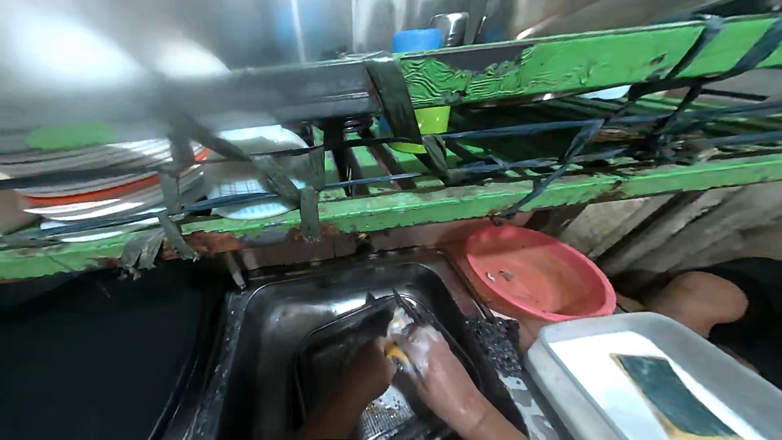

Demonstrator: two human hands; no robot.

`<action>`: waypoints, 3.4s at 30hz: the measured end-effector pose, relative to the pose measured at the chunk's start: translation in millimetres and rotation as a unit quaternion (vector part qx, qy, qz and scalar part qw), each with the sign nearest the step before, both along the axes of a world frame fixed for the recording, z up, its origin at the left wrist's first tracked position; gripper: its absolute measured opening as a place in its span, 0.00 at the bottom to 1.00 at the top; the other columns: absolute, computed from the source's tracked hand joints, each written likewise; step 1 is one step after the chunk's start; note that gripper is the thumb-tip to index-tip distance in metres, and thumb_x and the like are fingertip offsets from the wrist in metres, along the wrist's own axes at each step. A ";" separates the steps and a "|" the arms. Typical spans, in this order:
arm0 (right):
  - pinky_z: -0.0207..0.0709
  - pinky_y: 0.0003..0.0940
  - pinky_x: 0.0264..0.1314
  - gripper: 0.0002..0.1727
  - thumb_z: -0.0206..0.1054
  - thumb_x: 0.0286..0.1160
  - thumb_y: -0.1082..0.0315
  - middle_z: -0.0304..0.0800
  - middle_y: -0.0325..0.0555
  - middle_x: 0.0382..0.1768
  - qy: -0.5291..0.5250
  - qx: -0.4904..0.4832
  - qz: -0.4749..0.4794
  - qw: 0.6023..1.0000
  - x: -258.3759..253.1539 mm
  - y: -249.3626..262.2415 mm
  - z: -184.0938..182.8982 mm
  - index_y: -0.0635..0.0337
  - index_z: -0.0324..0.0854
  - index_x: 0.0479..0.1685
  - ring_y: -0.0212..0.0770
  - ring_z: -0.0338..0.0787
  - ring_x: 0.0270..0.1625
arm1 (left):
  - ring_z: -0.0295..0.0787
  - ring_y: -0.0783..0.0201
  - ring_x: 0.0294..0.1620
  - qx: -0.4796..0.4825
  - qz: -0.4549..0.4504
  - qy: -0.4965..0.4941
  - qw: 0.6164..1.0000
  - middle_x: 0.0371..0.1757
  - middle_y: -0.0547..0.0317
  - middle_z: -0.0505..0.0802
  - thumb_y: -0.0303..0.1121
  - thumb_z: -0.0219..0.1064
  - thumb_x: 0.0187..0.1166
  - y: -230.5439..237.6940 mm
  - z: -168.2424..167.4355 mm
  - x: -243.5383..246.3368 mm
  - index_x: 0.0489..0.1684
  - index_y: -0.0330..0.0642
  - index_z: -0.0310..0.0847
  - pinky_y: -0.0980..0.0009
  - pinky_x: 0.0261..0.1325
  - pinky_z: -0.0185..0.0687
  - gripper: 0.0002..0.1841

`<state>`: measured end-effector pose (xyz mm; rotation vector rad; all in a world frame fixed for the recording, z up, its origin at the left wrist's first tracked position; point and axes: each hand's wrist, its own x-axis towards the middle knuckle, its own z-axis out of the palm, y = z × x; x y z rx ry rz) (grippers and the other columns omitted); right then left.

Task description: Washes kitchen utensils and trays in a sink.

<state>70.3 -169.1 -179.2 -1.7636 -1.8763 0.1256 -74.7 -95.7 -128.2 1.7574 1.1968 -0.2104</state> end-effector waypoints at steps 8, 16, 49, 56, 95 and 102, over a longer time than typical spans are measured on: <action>0.82 0.62 0.66 0.17 0.71 0.69 0.68 0.93 0.63 0.53 -0.044 0.023 -0.003 0.999 -4.6 1.2 -6.9 0.62 0.91 0.57 0.67 0.90 0.61 | 0.80 0.45 0.75 0.035 -0.020 -0.012 0.999 0.73 0.37 0.84 0.28 0.57 0.87 -2.2 -4.4 5.8 0.80 0.34 0.71 0.48 0.78 0.71 0.23; 0.73 0.51 0.78 0.17 0.71 0.74 0.71 0.86 0.67 0.63 0.290 -0.092 -0.190 0.933 32.8 25.7 0.8 0.74 0.86 0.58 0.57 0.84 0.70 | 0.86 0.46 0.58 -0.039 0.015 -0.028 0.999 0.63 0.38 0.87 0.34 0.57 0.89 2.3 -26.7 -5.6 0.78 0.37 0.72 0.48 0.65 0.77 0.21; 0.85 0.39 0.44 0.23 0.58 0.89 0.67 0.87 0.55 0.50 0.629 -0.061 -0.277 0.724 43.7 41.0 -25.2 0.67 0.66 0.78 0.40 0.89 0.43 | 0.83 0.59 0.37 -0.014 0.068 0.007 0.998 0.49 0.49 0.90 0.42 0.49 0.95 3.7 -39.9 -55.6 0.84 0.43 0.68 0.63 0.43 0.80 0.23; 0.64 0.60 0.86 0.27 0.63 0.79 0.51 0.83 0.52 0.76 0.066 -0.059 -0.031 0.996 12.3 25.5 -12.8 0.53 0.84 0.73 0.56 0.77 0.82 | 0.63 0.78 0.08 -0.351 0.213 -0.211 0.887 0.20 0.67 0.79 0.41 0.55 0.91 -16.0 -25.7 -39.3 0.56 0.46 0.78 0.84 0.10 0.59 0.11; 0.75 0.57 0.75 0.38 0.72 0.78 0.68 0.83 0.66 0.69 0.419 -0.309 -0.239 0.820 -38.8 47.9 -42.4 0.62 0.59 0.87 0.59 0.85 0.71 | 0.68 0.56 0.86 0.071 0.404 -0.410 0.814 0.86 0.37 0.71 0.31 0.59 0.87 -45.2 -95.6 -2.4 0.87 0.26 0.57 0.66 0.86 0.64 0.31; 0.64 0.56 0.87 0.32 0.64 0.84 0.54 0.76 0.65 0.78 0.201 -0.319 -0.094 0.921 -42.4 30.4 -29.0 0.65 0.71 0.82 0.62 0.75 0.82 | 0.82 0.59 0.70 0.011 0.509 -0.414 0.754 0.70 0.40 0.85 0.36 0.54 0.92 -30.2 -95.4 -4.3 0.72 0.26 0.76 0.64 0.75 0.75 0.21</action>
